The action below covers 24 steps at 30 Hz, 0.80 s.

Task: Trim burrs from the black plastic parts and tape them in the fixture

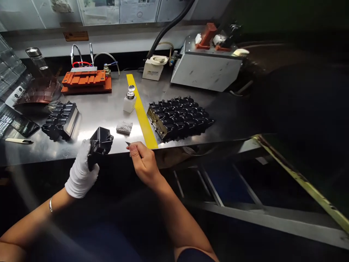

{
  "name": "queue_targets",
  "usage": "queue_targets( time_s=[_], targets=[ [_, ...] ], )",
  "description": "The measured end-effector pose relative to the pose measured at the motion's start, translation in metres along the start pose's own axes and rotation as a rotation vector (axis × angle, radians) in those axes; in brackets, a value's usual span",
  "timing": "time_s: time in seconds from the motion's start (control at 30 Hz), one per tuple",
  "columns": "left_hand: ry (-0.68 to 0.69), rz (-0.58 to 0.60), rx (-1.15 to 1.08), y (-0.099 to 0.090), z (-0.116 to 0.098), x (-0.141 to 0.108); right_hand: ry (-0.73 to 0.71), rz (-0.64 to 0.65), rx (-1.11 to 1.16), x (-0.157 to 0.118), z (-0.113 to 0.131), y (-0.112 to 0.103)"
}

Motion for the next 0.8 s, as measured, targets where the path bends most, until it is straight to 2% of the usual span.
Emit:
queue_targets(
  time_s=[0.1, 0.23, 0.5, 0.6, 0.8],
  targets=[
    [0.07, 0.01, -0.021, 0.0, -0.005, -0.008, -0.061, 0.129, 0.054, -0.013, 0.022, 0.017],
    [0.092, -0.002, -0.036, -0.004, -0.006, -0.013, -0.088, 0.2, 0.07, -0.021, 0.035, 0.029],
    [0.124, 0.011, 0.004, -0.007, -0.006, -0.015, -0.18, 0.281, -0.082, -0.023, 0.043, 0.038],
    [0.159, 0.045, 0.013, -0.006, -0.005, -0.017, -0.168, 0.283, -0.145, -0.023, 0.039, 0.039],
    [0.153, 0.079, 0.006, -0.003, -0.001, -0.02, -0.106, 0.325, -0.131, -0.028, 0.031, 0.045]
  ],
)
Point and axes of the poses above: each hand's wrist, its own x-axis towards the middle knuckle, its own y-axis out of the palm, z = x × y, the point moved 8 cm from there along x, towards the middle knuckle, and after that the axes turned 12 degrees about -z, right-handed, at the moved point
